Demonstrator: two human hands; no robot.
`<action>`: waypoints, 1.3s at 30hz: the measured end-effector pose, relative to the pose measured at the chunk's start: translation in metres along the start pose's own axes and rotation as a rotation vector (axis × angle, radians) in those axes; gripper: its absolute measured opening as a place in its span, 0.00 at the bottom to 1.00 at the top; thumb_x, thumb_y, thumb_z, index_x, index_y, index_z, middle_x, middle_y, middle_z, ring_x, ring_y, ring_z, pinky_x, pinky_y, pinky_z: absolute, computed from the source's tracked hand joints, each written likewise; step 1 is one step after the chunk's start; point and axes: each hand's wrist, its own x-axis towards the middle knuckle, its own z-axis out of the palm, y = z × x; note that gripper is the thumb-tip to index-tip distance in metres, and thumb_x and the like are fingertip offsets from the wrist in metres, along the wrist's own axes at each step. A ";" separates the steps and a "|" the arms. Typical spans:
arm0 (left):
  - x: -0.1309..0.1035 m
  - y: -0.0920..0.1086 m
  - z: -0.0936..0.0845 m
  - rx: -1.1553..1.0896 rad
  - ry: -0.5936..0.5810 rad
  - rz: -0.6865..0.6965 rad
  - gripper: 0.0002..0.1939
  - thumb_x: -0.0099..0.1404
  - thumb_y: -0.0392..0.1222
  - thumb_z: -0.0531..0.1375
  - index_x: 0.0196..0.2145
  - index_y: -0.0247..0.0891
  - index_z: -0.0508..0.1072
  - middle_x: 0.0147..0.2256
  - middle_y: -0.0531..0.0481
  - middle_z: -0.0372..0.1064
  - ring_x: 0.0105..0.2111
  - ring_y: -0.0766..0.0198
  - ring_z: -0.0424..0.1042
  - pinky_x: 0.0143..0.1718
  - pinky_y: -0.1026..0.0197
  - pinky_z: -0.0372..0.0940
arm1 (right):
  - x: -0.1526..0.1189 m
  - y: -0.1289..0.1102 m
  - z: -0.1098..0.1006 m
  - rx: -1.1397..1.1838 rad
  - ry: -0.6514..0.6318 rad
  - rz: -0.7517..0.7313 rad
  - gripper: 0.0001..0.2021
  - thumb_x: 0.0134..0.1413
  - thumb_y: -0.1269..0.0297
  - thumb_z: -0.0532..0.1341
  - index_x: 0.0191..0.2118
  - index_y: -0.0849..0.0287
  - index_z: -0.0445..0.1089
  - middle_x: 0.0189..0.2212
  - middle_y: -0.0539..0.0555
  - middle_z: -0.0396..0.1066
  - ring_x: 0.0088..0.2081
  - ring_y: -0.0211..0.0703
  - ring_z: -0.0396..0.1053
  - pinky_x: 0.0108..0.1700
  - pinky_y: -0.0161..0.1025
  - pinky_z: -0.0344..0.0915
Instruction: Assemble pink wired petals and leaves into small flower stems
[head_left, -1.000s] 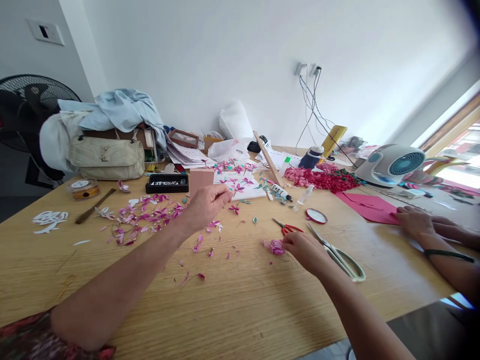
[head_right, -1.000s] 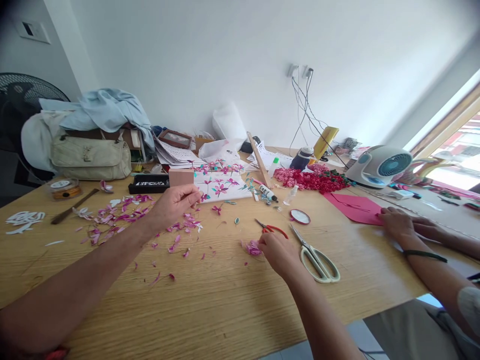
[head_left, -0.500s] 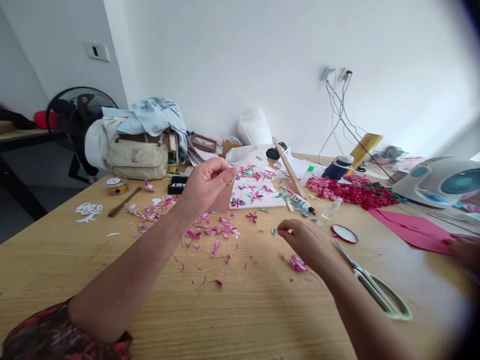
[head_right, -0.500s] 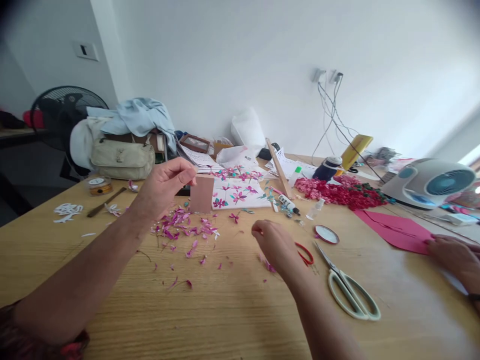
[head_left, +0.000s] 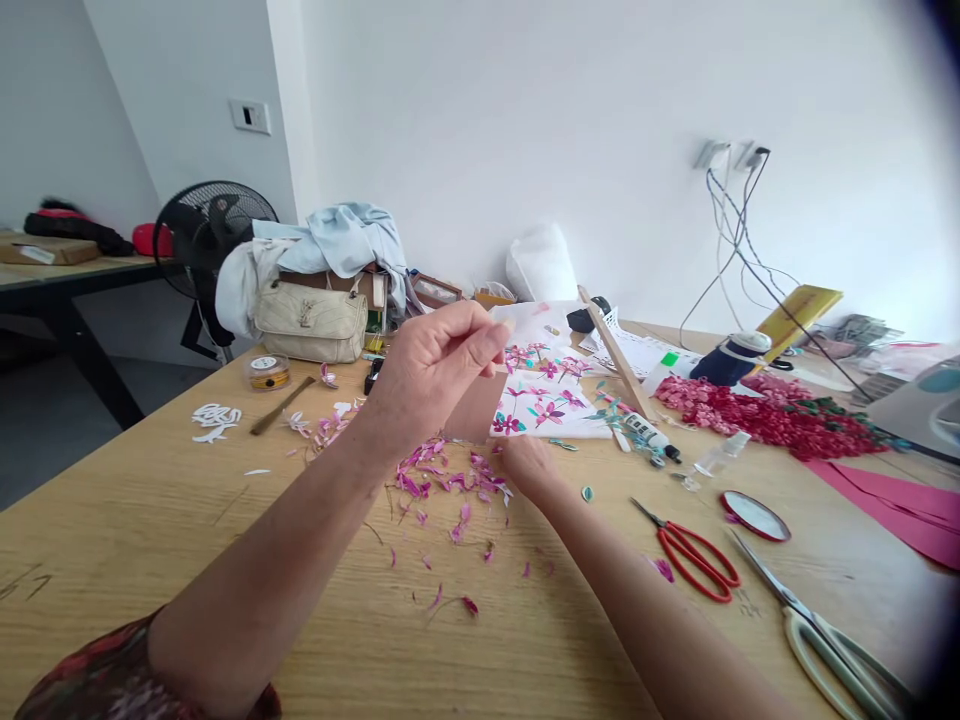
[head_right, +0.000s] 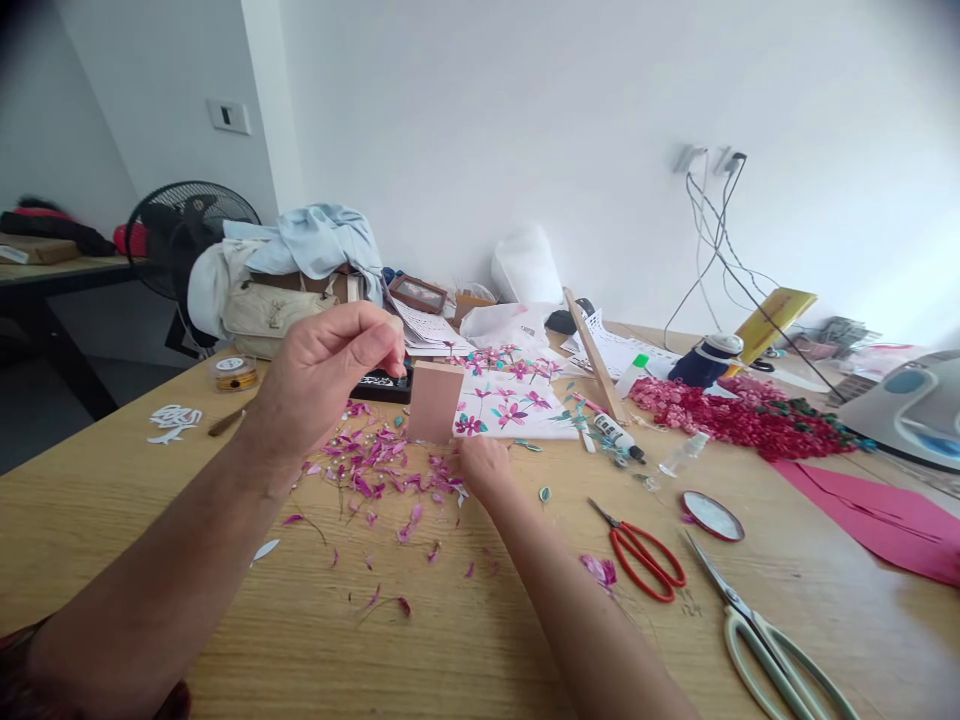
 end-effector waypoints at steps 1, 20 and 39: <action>0.000 0.001 0.000 0.004 -0.011 -0.002 0.12 0.62 0.41 0.53 0.22 0.35 0.65 0.22 0.54 0.60 0.25 0.71 0.61 0.30 0.68 0.58 | 0.001 0.000 0.001 -0.006 0.008 0.005 0.11 0.59 0.68 0.50 0.43 0.62 0.68 0.37 0.58 0.70 0.40 0.45 0.68 0.38 0.40 0.60; -0.001 -0.009 0.009 0.025 -0.165 -0.063 0.12 0.62 0.40 0.52 0.22 0.34 0.64 0.22 0.54 0.60 0.25 0.70 0.60 0.29 0.66 0.56 | -0.027 0.018 -0.011 0.121 0.198 -0.046 0.11 0.58 0.69 0.48 0.36 0.61 0.67 0.33 0.60 0.69 0.34 0.47 0.68 0.30 0.36 0.54; -0.026 -0.050 0.060 -0.129 -0.410 -0.481 0.09 0.56 0.42 0.58 0.26 0.34 0.72 0.24 0.54 0.66 0.27 0.69 0.63 0.31 0.66 0.56 | -0.112 0.030 -0.050 1.411 0.383 -0.249 0.11 0.51 0.56 0.57 0.35 0.59 0.63 0.22 0.48 0.62 0.23 0.35 0.59 0.23 0.32 0.55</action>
